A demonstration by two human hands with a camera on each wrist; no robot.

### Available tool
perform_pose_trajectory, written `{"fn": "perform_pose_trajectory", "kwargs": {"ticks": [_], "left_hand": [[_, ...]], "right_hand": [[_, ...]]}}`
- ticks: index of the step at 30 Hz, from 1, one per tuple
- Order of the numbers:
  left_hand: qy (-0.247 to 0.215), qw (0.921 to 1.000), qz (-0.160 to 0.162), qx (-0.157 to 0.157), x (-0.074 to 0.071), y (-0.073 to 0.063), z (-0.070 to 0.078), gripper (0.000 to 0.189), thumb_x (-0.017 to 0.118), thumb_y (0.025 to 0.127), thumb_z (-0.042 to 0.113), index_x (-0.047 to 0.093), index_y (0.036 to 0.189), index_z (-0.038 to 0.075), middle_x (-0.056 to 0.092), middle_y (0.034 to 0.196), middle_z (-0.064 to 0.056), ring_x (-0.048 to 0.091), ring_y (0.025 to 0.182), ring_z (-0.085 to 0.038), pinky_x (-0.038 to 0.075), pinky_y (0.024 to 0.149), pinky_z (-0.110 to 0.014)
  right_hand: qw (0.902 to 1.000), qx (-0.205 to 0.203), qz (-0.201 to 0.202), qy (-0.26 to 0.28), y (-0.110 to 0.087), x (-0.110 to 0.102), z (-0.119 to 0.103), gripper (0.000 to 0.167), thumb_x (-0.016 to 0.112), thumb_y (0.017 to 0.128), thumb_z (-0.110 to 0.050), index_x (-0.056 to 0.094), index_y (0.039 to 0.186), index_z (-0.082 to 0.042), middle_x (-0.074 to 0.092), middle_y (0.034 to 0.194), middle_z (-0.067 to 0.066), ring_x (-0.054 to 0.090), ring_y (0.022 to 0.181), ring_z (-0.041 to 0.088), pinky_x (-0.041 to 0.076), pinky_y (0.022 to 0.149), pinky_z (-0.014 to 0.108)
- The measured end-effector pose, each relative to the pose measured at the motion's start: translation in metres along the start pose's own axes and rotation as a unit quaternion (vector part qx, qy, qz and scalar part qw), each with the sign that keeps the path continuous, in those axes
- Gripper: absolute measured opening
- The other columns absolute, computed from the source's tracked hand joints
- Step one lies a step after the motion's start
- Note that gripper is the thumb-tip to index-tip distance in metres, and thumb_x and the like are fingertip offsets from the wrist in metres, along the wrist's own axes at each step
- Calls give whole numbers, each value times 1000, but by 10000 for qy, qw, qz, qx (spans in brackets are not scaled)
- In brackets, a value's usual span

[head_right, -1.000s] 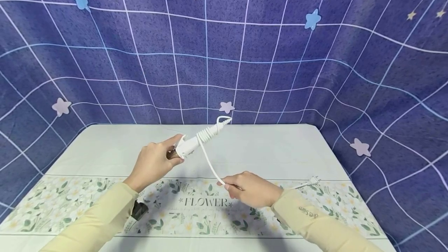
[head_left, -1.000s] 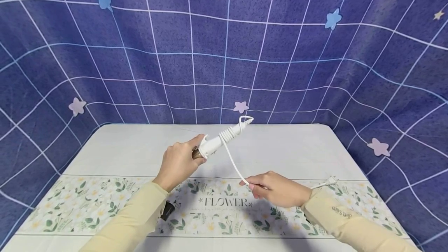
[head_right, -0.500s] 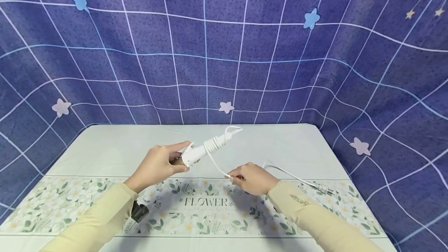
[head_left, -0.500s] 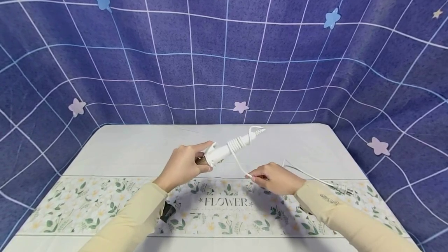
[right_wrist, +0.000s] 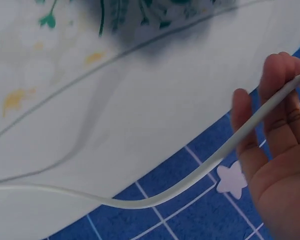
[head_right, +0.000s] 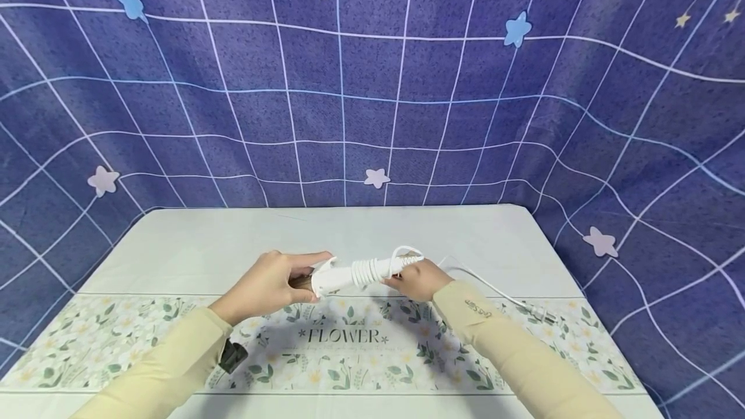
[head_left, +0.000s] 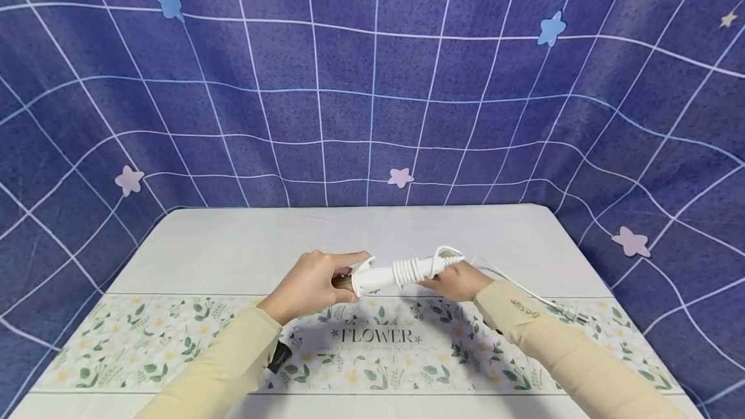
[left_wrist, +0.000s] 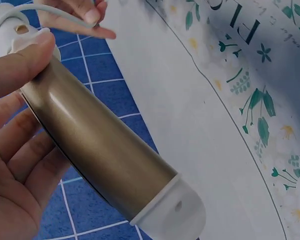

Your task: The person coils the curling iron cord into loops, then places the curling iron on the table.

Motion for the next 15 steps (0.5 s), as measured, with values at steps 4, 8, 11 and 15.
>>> {"fn": "perform_pose_trajectory", "kwargs": {"ticks": [4,8,11,15], "left_hand": [[132,9997,-136,160,3,-1,2,71,90,74,13,64,140,14,75,86,3,51,60,1,49,67,-26],[206,9989,-333,277,6,-2,4,71,90,73,13,64,140,18,76,92,0,49,61,0,49,67,-26],[320,9973,-486,446,10,-3,7,71,90,74,15,64,140,21,74,84,4,44,58,0,47,65,-26],[749,9928,-574,740,17,-3,13,69,91,74,19,66,138,21,72,76,7,41,55,1,46,64,-28]], "right_hand": [[9962,-853,159,44,5,-12,-10,15,69,92,-2,77,104,-1,76,98,11,72,81,17,58,77,32],[9960,-777,156,-419,10,-21,-6,21,67,99,-19,78,107,-4,77,101,9,72,81,15,58,76,32],[9963,-459,208,-696,11,-27,1,22,69,98,-29,81,100,-11,77,95,1,70,79,9,56,75,31],[9946,-462,325,-868,13,-36,0,20,73,93,-36,81,90,-18,76,85,-8,60,64,1,51,64,26]]}}
Point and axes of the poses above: each hand's wrist, its own y-axis towards the middle knuckle, its own x-axis out of the palm, z = x × y, the point moved 8 cm from there along y, towards the middle knuckle
